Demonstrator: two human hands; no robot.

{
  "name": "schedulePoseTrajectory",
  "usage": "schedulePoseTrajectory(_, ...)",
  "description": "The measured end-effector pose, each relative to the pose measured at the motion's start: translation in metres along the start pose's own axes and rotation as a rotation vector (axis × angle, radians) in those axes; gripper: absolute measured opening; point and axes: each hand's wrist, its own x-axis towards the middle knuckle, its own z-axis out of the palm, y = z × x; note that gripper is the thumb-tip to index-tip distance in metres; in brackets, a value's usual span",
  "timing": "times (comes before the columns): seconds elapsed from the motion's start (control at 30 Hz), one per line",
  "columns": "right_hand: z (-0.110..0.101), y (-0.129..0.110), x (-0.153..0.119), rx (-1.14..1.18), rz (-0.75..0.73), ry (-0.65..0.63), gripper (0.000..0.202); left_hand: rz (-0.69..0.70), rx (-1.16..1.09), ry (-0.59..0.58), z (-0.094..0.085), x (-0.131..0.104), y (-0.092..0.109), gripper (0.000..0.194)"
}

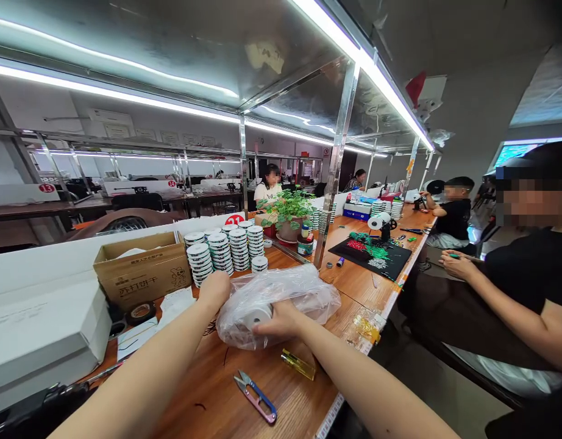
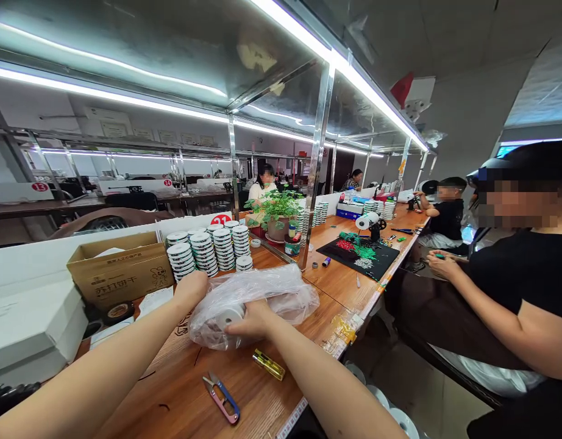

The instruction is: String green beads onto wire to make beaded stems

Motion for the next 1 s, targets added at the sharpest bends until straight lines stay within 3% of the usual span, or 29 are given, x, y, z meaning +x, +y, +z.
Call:
schedulePoseTrajectory(0.1,-0.027,-0.006,-0.035,0.177,0.007,0.057,0.067,-0.028,-0.056,0.049,0.001,-0.003,0.001,0.022)
schedulePoseTrajectory(0.2,-0.045,-0.015,-0.066,0.805,0.044,0.134,0.06,-0.042,-0.145,0.077,-0.002,-0.01,0.001,0.02)
schedulePoseTrajectory(0.27,-0.048,-0.019,-0.081,1.197,0.076,0.205,0.051,-0.036,-0.219,0.127,-0.014,-0.017,0.004,0.02)
schedulePoseTrajectory(0.37,-0.046,-0.024,-0.095,1.487,0.107,0.307,0.044,0.029,-0.352,0.27,-0.046,-0.037,0.019,0.024)
schedulePoseTrajectory(0.47,-0.042,-0.036,-0.103,1.624,0.092,0.375,0.046,0.223,-0.513,0.393,-0.082,-0.079,0.041,0.034)
schedulePoseTrajectory(0.57,-0.034,-0.065,-0.112,1.724,0.072,0.361,0.049,0.464,-0.669,0.417,-0.094,-0.144,0.047,0.052)
schedulePoseTrajectory(0.63,-0.023,-0.092,-0.117,1.776,0.056,0.298,0.05,0.716,-1.05,0.305,-0.086,-0.19,0.037,0.087)
schedulePoseTrajectory(0.7,-0.006,-0.122,-0.122,1.806,0.041,0.193,0.051,0.738,-1.161,0.2,-0.072,-0.233,0.019,0.101)
schedulePoseTrajectory(0.83,0.038,-0.181,-0.129,1.856,0.107,-0.088,0.057,0.583,-1.335,0.326,-0.059,-0.299,-0.026,0.08)
schedulePoseTrajectory(1.0,0.087,-0.241,-0.131,1.911,0.179,-0.435,0.061,0.371,-1.169,0.545,-0.073,-0.368,-0.088,0.059)
